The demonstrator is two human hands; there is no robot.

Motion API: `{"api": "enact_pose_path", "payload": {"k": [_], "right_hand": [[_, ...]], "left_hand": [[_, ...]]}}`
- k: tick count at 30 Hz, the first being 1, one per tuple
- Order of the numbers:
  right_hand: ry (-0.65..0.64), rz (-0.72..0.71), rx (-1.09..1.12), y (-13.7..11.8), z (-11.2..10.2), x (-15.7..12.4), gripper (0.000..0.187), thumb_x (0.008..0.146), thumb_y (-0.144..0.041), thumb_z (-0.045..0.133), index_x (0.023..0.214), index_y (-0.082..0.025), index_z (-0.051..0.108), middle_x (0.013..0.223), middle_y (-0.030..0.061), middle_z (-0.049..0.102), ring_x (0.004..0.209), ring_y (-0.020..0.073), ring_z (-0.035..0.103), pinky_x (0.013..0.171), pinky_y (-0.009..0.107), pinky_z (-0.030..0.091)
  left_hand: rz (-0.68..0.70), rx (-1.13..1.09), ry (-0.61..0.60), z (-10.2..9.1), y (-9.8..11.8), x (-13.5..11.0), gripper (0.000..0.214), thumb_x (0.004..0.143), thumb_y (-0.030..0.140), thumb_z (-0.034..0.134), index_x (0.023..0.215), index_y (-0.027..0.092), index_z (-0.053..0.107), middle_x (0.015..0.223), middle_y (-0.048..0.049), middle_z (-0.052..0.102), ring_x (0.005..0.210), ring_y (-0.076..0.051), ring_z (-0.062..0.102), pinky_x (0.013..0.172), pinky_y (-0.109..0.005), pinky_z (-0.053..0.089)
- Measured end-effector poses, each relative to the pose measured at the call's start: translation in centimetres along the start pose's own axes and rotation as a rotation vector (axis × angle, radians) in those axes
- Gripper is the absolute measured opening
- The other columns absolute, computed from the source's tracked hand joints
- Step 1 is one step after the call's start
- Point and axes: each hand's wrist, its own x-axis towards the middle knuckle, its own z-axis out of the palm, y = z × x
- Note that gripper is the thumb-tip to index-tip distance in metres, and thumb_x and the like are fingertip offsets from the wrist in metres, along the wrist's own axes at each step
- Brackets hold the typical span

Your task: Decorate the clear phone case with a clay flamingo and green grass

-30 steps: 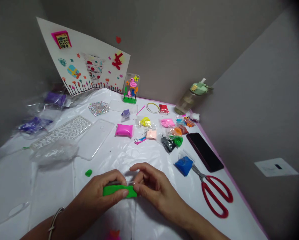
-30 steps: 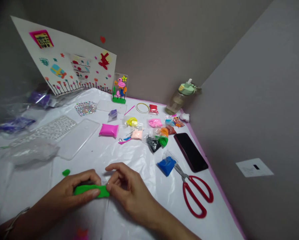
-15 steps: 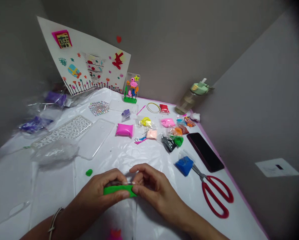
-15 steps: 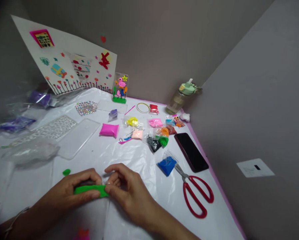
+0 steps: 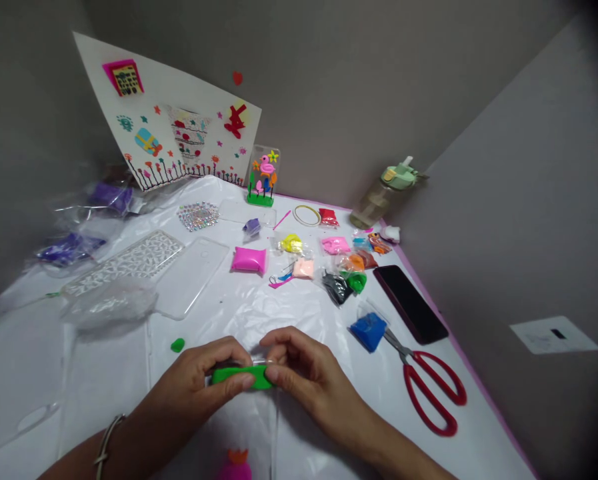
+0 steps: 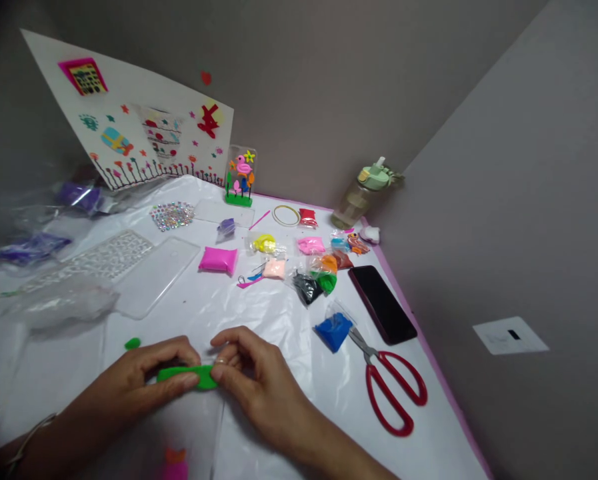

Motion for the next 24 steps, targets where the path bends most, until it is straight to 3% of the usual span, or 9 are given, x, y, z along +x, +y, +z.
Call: {"api": "enact_pose_path", "payload": {"k": [4,8,13,16,20,24], "right_hand": [[-0.003,0.032,0.029,0.09,0.51,0.09,0.03,0.085,-0.031,0.079,0.111,-0.022,0.065,0.089,-0.0012,0.062,0.083,0.0143,0.056,0.077,0.03,0.043],[0.014,0.021,0.028,0.18,0.55,0.2,0.024,0.087,-0.027,0.076,0.108,-0.021,0.066,0.08,-0.003,0.061,0.074,0.0126,0.055,0.071,0.028,0.042],[0.011,0.013,0.041,0.27,0.16,0.24,0.023,0.089,-0.031,0.074,0.108,-0.02,0.066,0.082,-0.0026,0.059,0.077,0.0125,0.054,0.072,0.028,0.04],[-0.023,0.042,0.074,0.44,0.39,0.27,0.029,0.088,-0.035,0.077,0.11,-0.02,0.066,0.087,-0.0012,0.061,0.081,0.0133,0.055,0.075,0.029,0.041],[-0.003,0.047,0.1,0.52,0.68,0.34,0.032,0.085,-0.035,0.079,0.109,-0.019,0.065,0.078,-0.003,0.061,0.073,0.0118,0.054,0.07,0.027,0.04],[0.015,0.021,0.107,0.46,0.38,0.35,0.028,0.087,-0.034,0.077,0.108,-0.019,0.065,0.077,-0.0035,0.061,0.07,0.0109,0.052,0.067,0.027,0.038]], "left_hand": [[0.04,0.015,0.005,0.24,-0.19,-0.1,0.024,0.088,0.044,0.061,0.077,0.024,0.066,0.08,0.0033,0.063,0.079,-0.019,0.06,0.073,-0.028,0.042],[0.013,0.001,-0.019,0.15,-0.19,0.05,0.023,0.089,0.044,0.061,0.081,0.025,0.069,0.082,0.003,0.066,0.082,-0.019,0.062,0.075,-0.028,0.043],[-0.015,0.011,0.016,-0.16,0.23,0.19,0.015,0.083,0.04,0.067,0.081,0.025,0.068,0.08,0.0046,0.067,0.082,-0.019,0.061,0.076,-0.028,0.042],[0.003,0.036,0.027,0.07,0.15,0.12,0.018,0.086,0.039,0.062,0.076,0.024,0.068,0.078,0.0043,0.066,0.08,-0.018,0.061,0.074,-0.028,0.042],[0.029,0.04,0.001,0.09,-0.24,0.13,0.026,0.089,0.044,0.059,0.076,0.024,0.068,0.077,0.0038,0.065,0.077,-0.018,0.061,0.071,-0.028,0.041],[0.019,0.039,-0.02,-0.42,-0.29,0.24,0.013,0.084,0.04,0.068,0.085,0.027,0.07,0.083,0.0055,0.067,0.081,-0.017,0.059,0.074,-0.027,0.04]]}}
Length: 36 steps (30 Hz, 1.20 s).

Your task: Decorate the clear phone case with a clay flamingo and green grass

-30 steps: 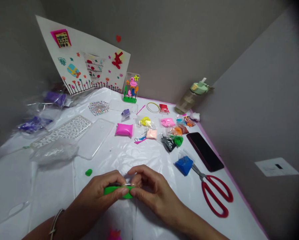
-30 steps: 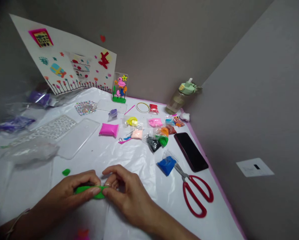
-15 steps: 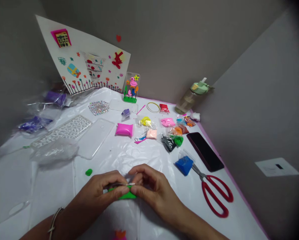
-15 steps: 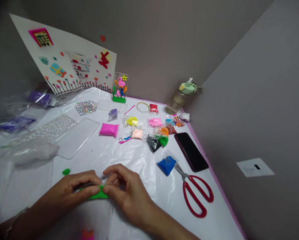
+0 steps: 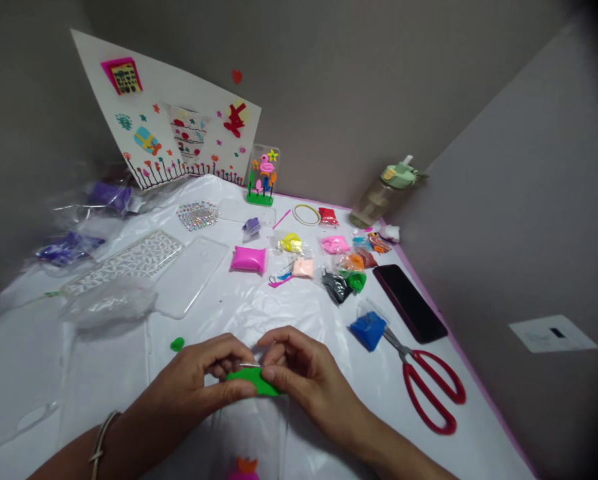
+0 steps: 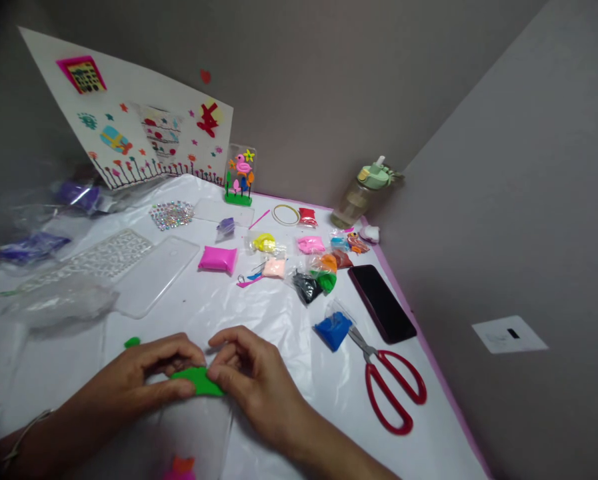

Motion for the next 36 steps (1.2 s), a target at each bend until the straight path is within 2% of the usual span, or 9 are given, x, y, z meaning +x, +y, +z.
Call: {"api": "enact_pose_path", "payload": {"k": [2,7,15,23,28,30,36], "right_hand": [[0.001,0.002,-0.01,-0.04,-0.11,-0.01,0.028,0.087,-0.034,0.077,0.108,-0.02,0.065,0.079,-0.0032,0.061,0.072,0.011,0.053,0.068,0.027,0.039],[-0.025,0.039,-0.026,0.03,0.17,-0.05,0.033,0.083,-0.035,0.082,0.108,-0.02,0.067,0.087,-0.0012,0.062,0.081,0.0133,0.057,0.076,0.029,0.042],[0.006,0.008,-0.012,0.17,-0.05,0.14,0.025,0.084,-0.025,0.077,0.106,-0.02,0.067,0.079,-0.0037,0.061,0.073,0.0113,0.054,0.069,0.027,0.039],[-0.01,0.017,-0.027,-0.1,0.14,-0.03,0.023,0.084,-0.024,0.076,0.105,-0.02,0.067,0.079,-0.0035,0.062,0.073,0.0119,0.055,0.069,0.027,0.04],[0.009,0.015,-0.04,-0.05,0.01,0.05,0.023,0.083,-0.022,0.076,0.104,-0.02,0.067,0.079,-0.0033,0.063,0.074,0.0122,0.056,0.071,0.027,0.041],[0.011,0.025,-0.046,0.0,0.04,0.01,0.024,0.083,-0.023,0.077,0.104,-0.02,0.067,0.08,-0.0029,0.064,0.075,0.0125,0.056,0.071,0.027,0.041],[-0.005,0.029,-0.047,-0.06,0.12,-0.1,0.025,0.084,-0.029,0.079,0.105,-0.02,0.067,0.08,-0.0032,0.063,0.075,0.0127,0.056,0.07,0.027,0.04]], "left_hand": [[-0.014,0.009,0.002,-0.09,0.07,0.0,0.011,0.082,0.037,0.069,0.082,0.026,0.069,0.081,0.006,0.067,0.081,-0.017,0.059,0.074,-0.027,0.04],[-0.009,0.033,0.028,0.15,0.11,-0.09,0.021,0.085,0.041,0.064,0.074,0.024,0.068,0.075,0.0049,0.064,0.076,-0.017,0.059,0.07,-0.028,0.039],[0.003,0.013,0.018,-0.36,0.09,0.04,0.01,0.082,0.037,0.07,0.082,0.026,0.071,0.08,0.006,0.068,0.079,-0.016,0.06,0.072,-0.026,0.041],[0.032,0.051,0.025,-0.52,-0.37,-0.1,0.022,0.088,0.043,0.064,0.076,0.026,0.071,0.075,0.0049,0.067,0.075,-0.016,0.062,0.069,-0.026,0.042],[0.051,0.065,0.046,-0.47,-0.15,0.01,0.011,0.077,0.035,0.075,0.084,0.027,0.072,0.081,0.0057,0.069,0.078,-0.016,0.062,0.072,-0.026,0.044],[0.058,0.093,0.042,-0.31,-0.18,0.08,0.007,0.081,0.034,0.071,0.08,0.026,0.072,0.077,0.0054,0.069,0.075,-0.016,0.062,0.07,-0.026,0.043],[0.083,0.147,0.069,-0.35,-0.43,0.02,0.016,0.088,0.035,0.064,0.079,0.027,0.073,0.076,0.0042,0.07,0.073,-0.016,0.064,0.067,-0.025,0.042]]}}
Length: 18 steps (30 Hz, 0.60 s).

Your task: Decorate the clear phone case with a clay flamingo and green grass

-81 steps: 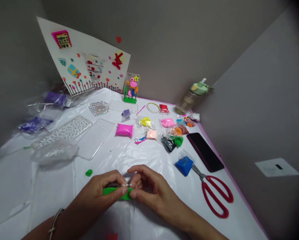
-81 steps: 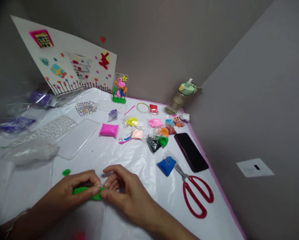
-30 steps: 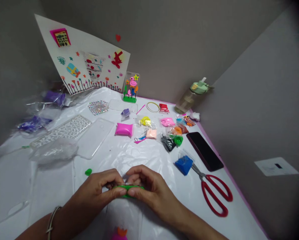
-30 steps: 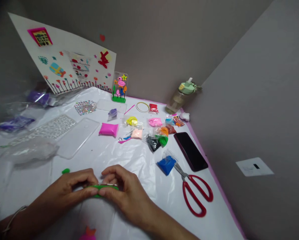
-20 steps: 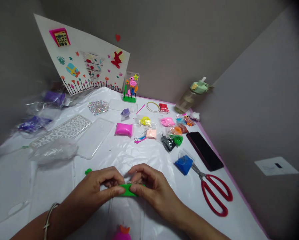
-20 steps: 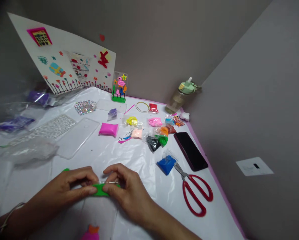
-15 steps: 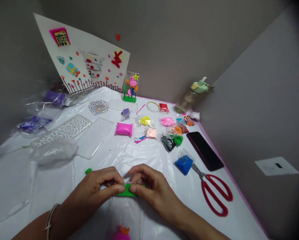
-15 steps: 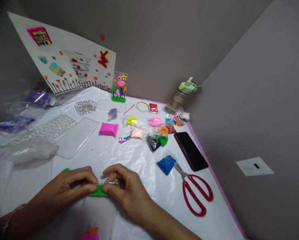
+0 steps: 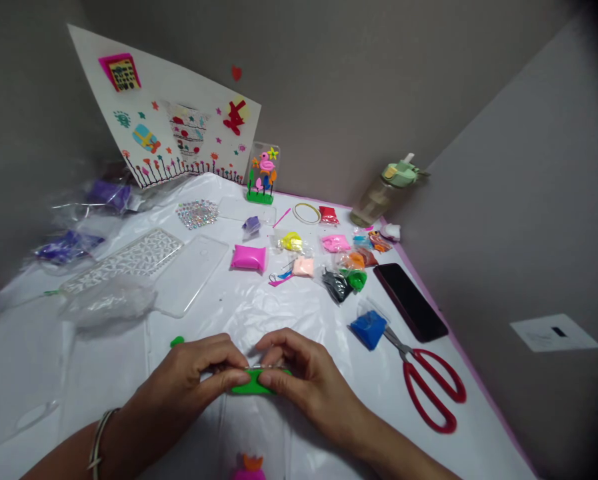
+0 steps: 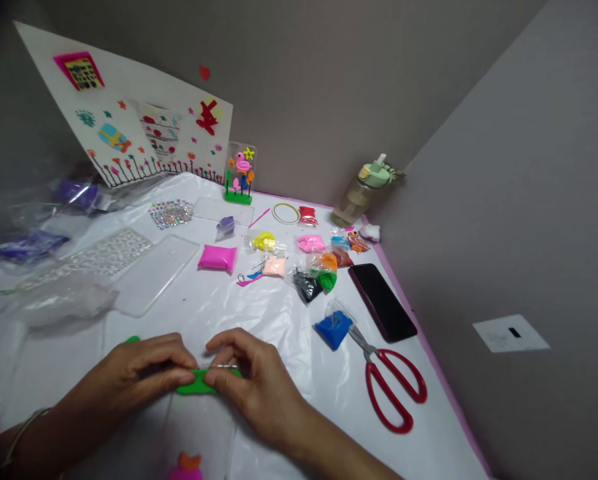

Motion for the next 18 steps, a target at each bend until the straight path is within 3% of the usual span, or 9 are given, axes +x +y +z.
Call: {"api": "enact_pose_path", "payload": {"k": [6,11,15,18], "right_hand": [[0.018,0.0,-0.023,-0.18,0.02,0.14,0.023,0.084,-0.029,0.077,0.103,-0.021,0.067,0.079,-0.003,0.063,0.074,0.0132,0.055,0.07,0.028,0.04],[-0.019,-0.014,-0.006,-0.01,-0.16,0.05,0.026,0.088,-0.036,0.075,0.107,-0.02,0.066,0.079,-0.0025,0.061,0.073,0.0127,0.054,0.07,0.028,0.039],[-0.021,-0.02,-0.007,-0.04,-0.29,0.02,0.027,0.09,-0.037,0.074,0.109,-0.02,0.066,0.084,-0.0019,0.061,0.076,0.0126,0.054,0.071,0.028,0.039],[-0.002,-0.006,0.012,-0.02,-0.18,0.16,0.029,0.085,-0.033,0.078,0.107,-0.02,0.066,0.081,-0.0031,0.061,0.073,0.0122,0.054,0.069,0.028,0.04]], "left_hand": [[0.009,-0.017,-0.003,-0.39,0.07,-0.13,0.035,0.098,0.045,0.047,0.083,0.026,0.073,0.08,0.0028,0.07,0.076,-0.017,0.065,0.07,-0.025,0.044],[-0.028,0.0,-0.047,-0.06,0.26,0.0,0.024,0.092,0.043,0.058,0.081,0.025,0.069,0.079,0.0037,0.067,0.076,-0.017,0.063,0.069,-0.025,0.043],[-0.013,0.036,-0.022,-0.24,0.25,-0.04,0.038,0.097,0.044,0.048,0.069,0.022,0.06,0.071,0.0034,0.06,0.069,-0.016,0.058,0.066,-0.027,0.04],[-0.018,0.007,-0.031,-0.17,0.16,-0.1,0.035,0.097,0.045,0.049,0.074,0.023,0.062,0.076,0.0033,0.061,0.073,-0.016,0.058,0.068,-0.027,0.041]]}}
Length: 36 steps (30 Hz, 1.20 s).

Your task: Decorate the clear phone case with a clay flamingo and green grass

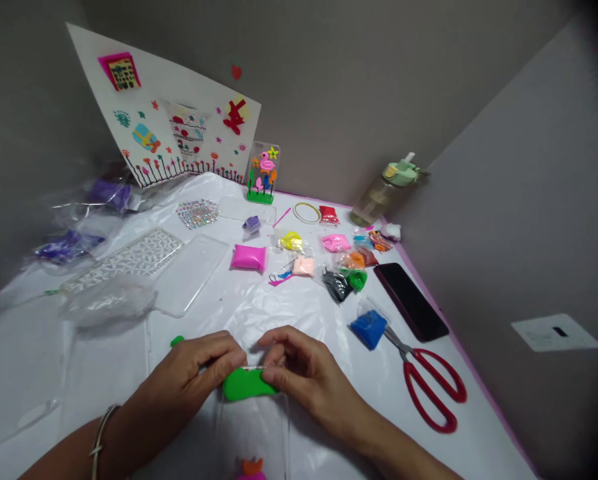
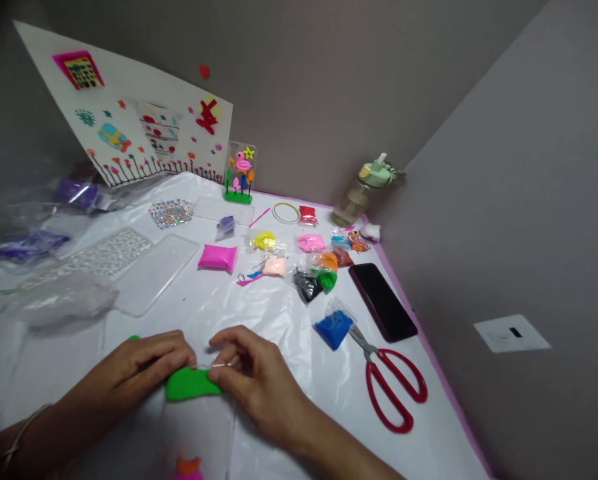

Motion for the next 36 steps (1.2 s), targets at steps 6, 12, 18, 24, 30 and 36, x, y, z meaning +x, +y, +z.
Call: {"api": "enact_pose_path", "payload": {"k": [6,12,18,24,30,36], "right_hand": [[0.007,-0.012,-0.077,-0.24,-0.21,-0.11,0.026,0.092,-0.042,0.07,0.106,-0.021,0.065,0.077,-0.003,0.059,0.069,0.0127,0.051,0.067,0.028,0.038],[-0.034,0.001,-0.066,-0.51,-0.27,-0.27,0.03,0.092,-0.042,0.071,0.111,-0.021,0.065,0.075,-0.0045,0.054,0.068,0.0118,0.047,0.065,0.027,0.035],[-0.022,-0.011,-0.097,-0.61,-0.15,-0.14,0.027,0.092,-0.043,0.069,0.107,-0.02,0.066,0.073,-0.0042,0.055,0.066,0.0117,0.045,0.064,0.027,0.036],[-0.045,0.004,-0.075,-0.73,-0.34,-0.14,0.032,0.091,-0.045,0.07,0.111,-0.021,0.065,0.076,-0.0037,0.054,0.07,0.0125,0.047,0.065,0.027,0.036],[-0.032,-0.021,-0.02,-0.31,-0.11,-0.06,0.028,0.09,-0.04,0.073,0.108,-0.021,0.065,0.071,-0.0051,0.055,0.065,0.0119,0.049,0.065,0.027,0.038],[-0.072,-0.013,-0.058,-0.59,-0.64,-0.14,0.033,0.095,-0.046,0.067,0.116,-0.021,0.063,0.078,-0.0032,0.056,0.071,0.0125,0.052,0.067,0.028,0.039]], "left_hand": [[-0.023,-0.044,-0.033,0.84,0.12,-0.03,0.021,0.091,0.04,0.061,0.08,0.024,0.067,0.079,0.0042,0.064,0.077,-0.017,0.059,0.072,-0.027,0.041],[0.002,-0.012,-0.011,0.56,0.23,-0.12,0.036,0.099,0.044,0.046,0.072,0.023,0.059,0.073,0.0047,0.058,0.071,-0.015,0.055,0.067,-0.027,0.039],[-0.024,-0.063,-0.016,1.05,-0.12,-0.04,0.021,0.088,0.044,0.063,0.081,0.025,0.069,0.081,0.0042,0.066,0.078,-0.017,0.06,0.073,-0.028,0.042],[-0.045,-0.053,0.027,0.83,0.21,-0.04,0.025,0.091,0.042,0.057,0.077,0.024,0.066,0.075,0.0048,0.063,0.073,-0.016,0.056,0.069,-0.027,0.04],[-0.065,-0.082,0.013,0.86,0.09,-0.07,0.02,0.086,0.044,0.063,0.08,0.025,0.067,0.079,0.0045,0.066,0.077,-0.018,0.059,0.071,-0.027,0.042],[-0.079,-0.097,0.018,0.68,0.37,0.01,0.025,0.086,0.047,0.062,0.078,0.025,0.068,0.075,0.0047,0.066,0.075,-0.018,0.059,0.07,-0.027,0.042]]}}
